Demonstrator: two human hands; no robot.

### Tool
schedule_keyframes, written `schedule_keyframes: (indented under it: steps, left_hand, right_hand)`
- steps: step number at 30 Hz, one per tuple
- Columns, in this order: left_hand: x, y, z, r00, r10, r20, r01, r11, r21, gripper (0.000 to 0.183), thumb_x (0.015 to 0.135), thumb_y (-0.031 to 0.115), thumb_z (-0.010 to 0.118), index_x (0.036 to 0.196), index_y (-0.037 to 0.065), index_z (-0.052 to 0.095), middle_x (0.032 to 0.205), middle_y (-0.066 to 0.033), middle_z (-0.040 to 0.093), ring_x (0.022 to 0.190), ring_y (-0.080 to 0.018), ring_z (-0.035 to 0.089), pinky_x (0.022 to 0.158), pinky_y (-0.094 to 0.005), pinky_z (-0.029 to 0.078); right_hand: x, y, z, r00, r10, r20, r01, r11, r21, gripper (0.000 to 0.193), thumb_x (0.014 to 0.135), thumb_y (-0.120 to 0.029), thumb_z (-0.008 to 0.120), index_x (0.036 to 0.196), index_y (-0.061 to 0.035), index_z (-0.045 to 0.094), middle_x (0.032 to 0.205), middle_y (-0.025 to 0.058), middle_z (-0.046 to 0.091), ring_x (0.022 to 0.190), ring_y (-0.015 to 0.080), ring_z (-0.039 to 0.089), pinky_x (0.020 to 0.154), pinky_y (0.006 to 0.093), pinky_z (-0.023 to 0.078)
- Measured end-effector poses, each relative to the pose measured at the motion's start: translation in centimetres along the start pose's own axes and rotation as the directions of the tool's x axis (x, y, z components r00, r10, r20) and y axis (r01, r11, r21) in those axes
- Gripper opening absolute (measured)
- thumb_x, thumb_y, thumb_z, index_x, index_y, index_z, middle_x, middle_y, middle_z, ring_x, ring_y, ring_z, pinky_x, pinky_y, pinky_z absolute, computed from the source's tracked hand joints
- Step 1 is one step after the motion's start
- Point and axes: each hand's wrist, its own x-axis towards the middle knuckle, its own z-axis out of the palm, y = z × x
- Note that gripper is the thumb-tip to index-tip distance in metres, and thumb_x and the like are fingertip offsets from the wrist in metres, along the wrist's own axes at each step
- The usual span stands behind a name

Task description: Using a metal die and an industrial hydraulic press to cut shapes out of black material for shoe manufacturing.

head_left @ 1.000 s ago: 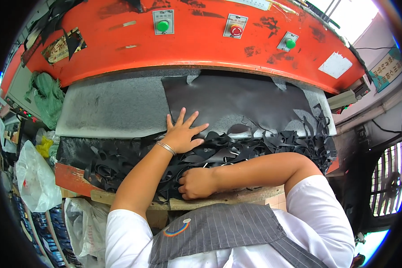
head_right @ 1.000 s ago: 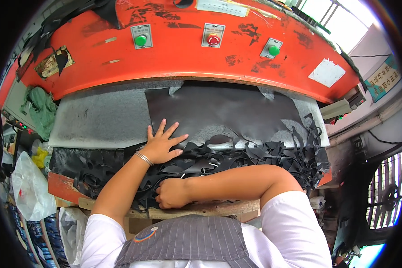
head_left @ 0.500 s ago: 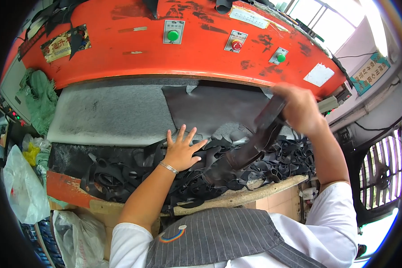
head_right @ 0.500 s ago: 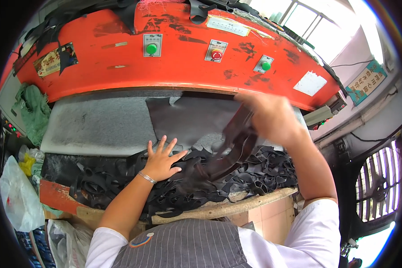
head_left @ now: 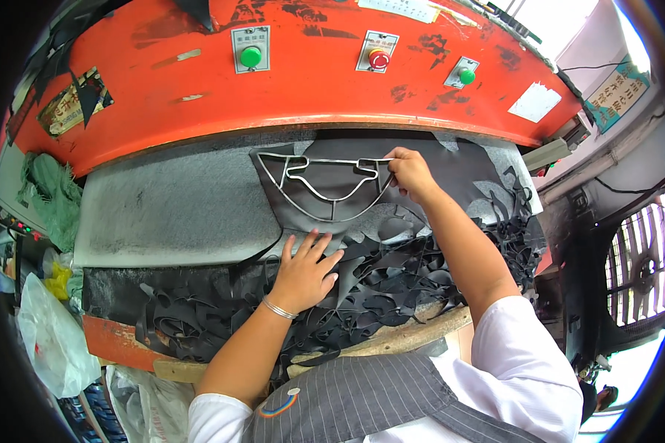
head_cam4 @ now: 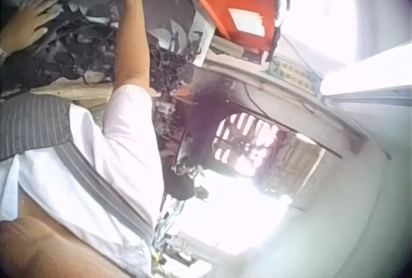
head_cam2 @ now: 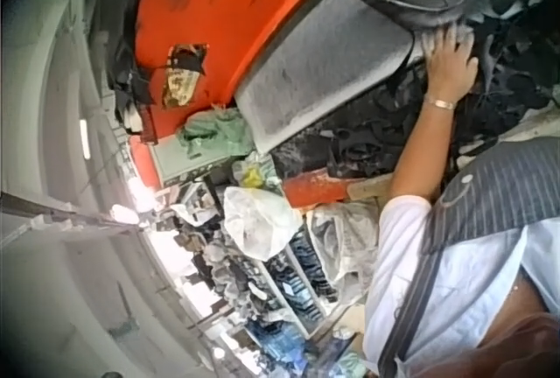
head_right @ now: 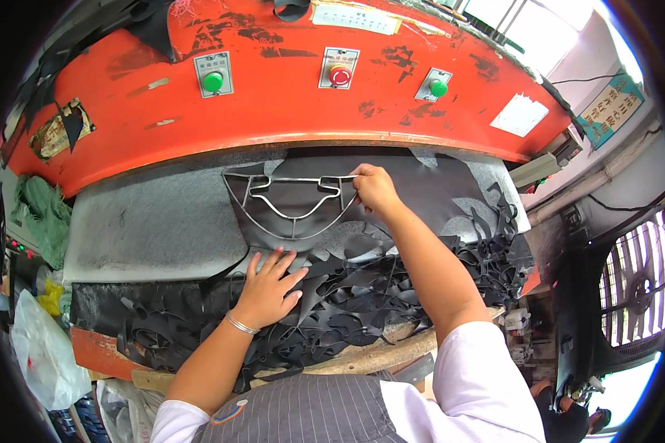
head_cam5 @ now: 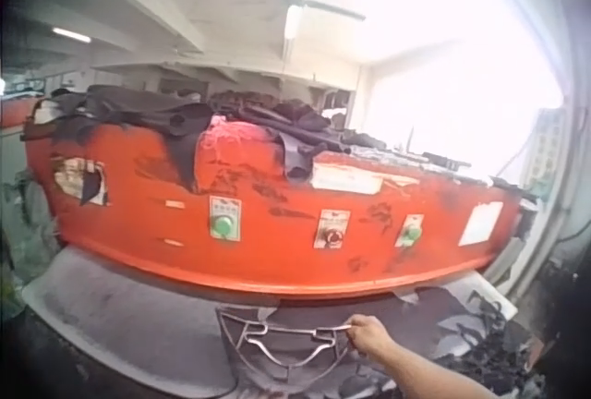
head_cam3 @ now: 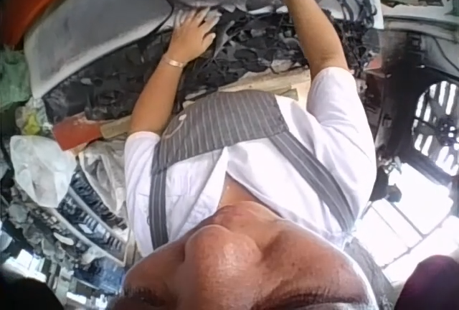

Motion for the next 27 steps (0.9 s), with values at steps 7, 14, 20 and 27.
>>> schedule_keyframes:
  steps: [7,14,20,27]
  left_hand:
    - [0.9,-0.5,-1.8,0.997,0.006,-0.072,-0.01,0.999,-0.052,0.04,0.081,0.027,0.067,0.119,0.017,0.065,0.133,-0.0122,0.055,0.131,-0.0306,0.044,0.109,-0.0541,0.024]
    - [3.4,-5.8,-4.7,0.777,-0.518,-0.358,0.342,0.824,-0.452,0.03,0.088,0.011,0.058,0.116,0.0,0.06,0.115,-0.0149,0.065,0.111,-0.0257,0.06,0.097,-0.0369,0.044]
    - [5.6,-11.7,-3.0,0.739,-0.605,-0.297,0.511,0.79,-0.34,0.067,0.085,0.011,0.052,0.146,0.001,0.026,0.138,-0.0173,0.05,0.13,-0.0289,0.045,0.11,-0.0427,0.026]
    - [6.8,-12.0,-1.9,0.776,-0.574,-0.263,0.544,0.819,-0.181,0.077,0.08,0.011,0.052,0.149,0.003,0.02,0.146,-0.0122,0.045,0.138,-0.0228,0.037,0.114,-0.0474,0.01]
  right_hand:
    - [3.3,1.9,1.8,0.991,0.095,0.092,-0.091,0.995,-0.041,0.017,0.084,-0.006,0.049,0.094,-0.0037,0.062,0.062,0.0045,0.054,0.046,0.0118,0.05,0.034,0.0279,0.034]
    - [0.1,2.1,0.2,0.996,-0.085,0.039,0.093,0.905,-0.414,0.055,0.086,-0.034,0.065,0.133,-0.01,0.049,0.095,0.0193,0.064,0.087,0.0302,0.064,0.076,0.0422,0.051]
    - [-2.7,5.1,2.2,0.861,-0.462,0.214,0.499,0.68,-0.538,0.079,0.063,-0.042,0.085,0.127,-0.0115,0.051,0.14,0.0283,0.04,0.138,0.043,0.028,0.108,0.0489,0.027]
    - [-1.3,8.0,2.2,0.79,-0.596,0.148,0.567,0.616,-0.547,0.064,0.06,-0.046,0.084,0.106,-0.0101,0.057,0.137,0.0301,0.041,0.135,0.0453,0.031,0.107,0.0507,0.028]
